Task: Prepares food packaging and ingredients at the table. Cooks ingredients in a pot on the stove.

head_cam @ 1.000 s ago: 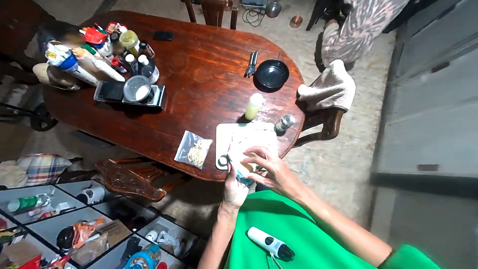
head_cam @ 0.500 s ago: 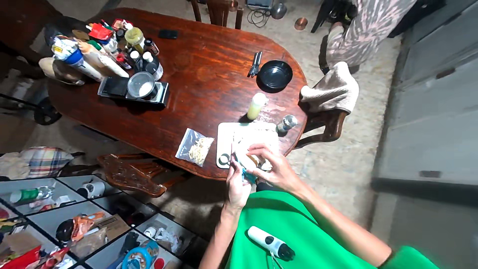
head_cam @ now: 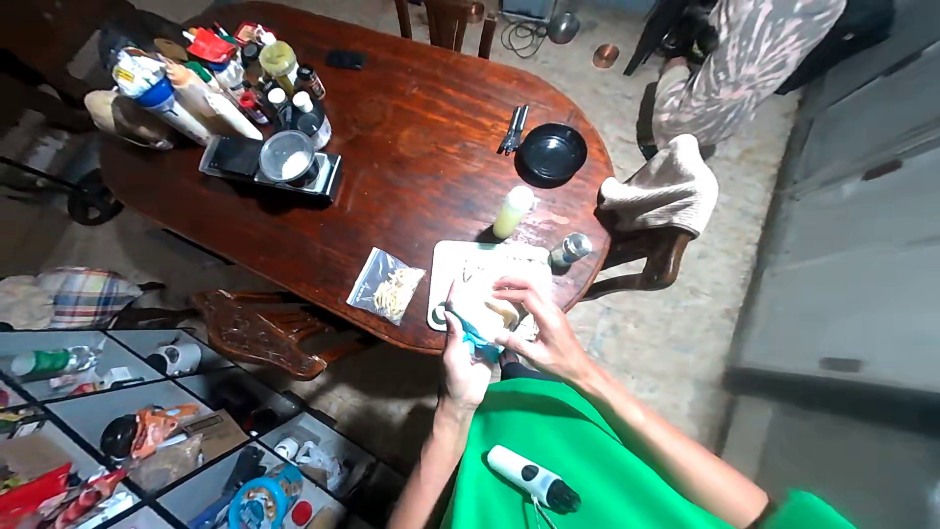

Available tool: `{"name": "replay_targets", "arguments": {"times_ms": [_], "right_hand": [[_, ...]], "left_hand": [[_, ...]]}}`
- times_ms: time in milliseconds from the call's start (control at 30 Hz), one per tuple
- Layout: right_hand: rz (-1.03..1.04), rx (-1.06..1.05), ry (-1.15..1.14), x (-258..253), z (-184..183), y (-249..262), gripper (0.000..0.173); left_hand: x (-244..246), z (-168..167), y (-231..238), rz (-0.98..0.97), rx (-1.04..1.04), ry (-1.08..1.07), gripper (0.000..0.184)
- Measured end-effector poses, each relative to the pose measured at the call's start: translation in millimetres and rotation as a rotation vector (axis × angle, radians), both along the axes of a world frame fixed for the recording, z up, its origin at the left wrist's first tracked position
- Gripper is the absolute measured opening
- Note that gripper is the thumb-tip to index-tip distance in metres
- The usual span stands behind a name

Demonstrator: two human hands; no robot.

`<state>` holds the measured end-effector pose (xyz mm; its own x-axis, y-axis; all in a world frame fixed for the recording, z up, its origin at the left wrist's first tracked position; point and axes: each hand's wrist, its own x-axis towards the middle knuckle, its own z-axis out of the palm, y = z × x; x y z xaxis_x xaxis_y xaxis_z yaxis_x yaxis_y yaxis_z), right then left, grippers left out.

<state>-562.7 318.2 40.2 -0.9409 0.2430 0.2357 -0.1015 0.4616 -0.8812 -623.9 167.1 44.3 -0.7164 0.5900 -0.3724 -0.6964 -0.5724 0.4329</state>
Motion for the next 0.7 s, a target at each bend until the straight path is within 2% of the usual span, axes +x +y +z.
{"name": "replay_targets", "arguments": {"times_ms": [67,100,133,233,333,400,433,500,700], "right_hand": [[0.136,0.073,-0.006,0.1,3.4,2.2,0.086],[0.196,0.121,-0.019,-0.5,4.7,3.9,0.091],[0.237,0.138,-0.03,-1.1,4.2,6.1,0.087],[0.207,-0.061,-0.013,-3.2,1.5,13.2,0.05],[0.021,-0.361,-0.038,-9.9,13.4,14.4,0.027],[-0.036,-0.597,-0.083,-17.6,28.8,17.0,0.026],[-0.048,-0.711,-0.103,-22.4,37.6,18.9,0.029],[-0.051,-0.847,-0.136,-27.1,54.6,20.6,0.034],[-0.043,-0.931,-0.113,-27.6,95.4,26.1,0.048]], "left_hand": [[-4.9,8.6,-0.4,-0.019,-0.008,0.011,0.062],[-7.5,13.8,-0.8,-0.027,-0.033,-0.003,0.068],[-9.7,19.3,-1.6,-0.042,-0.058,-0.008,0.075],[-17.1,25.6,-9.6,-0.166,-0.181,0.159,0.092],[-29.4,26.1,-22.6,-0.296,-0.524,0.48,0.073],[-43.1,24.6,-21.1,-0.275,-0.683,0.728,0.06],[-50.3,25.1,-18.0,-0.23,-0.69,0.82,0.055],[-58.5,39.0,-11.4,-0.167,-0.617,0.873,0.047],[-62.1,88.5,-0.5,-0.072,-0.601,0.921,0.034]]}}
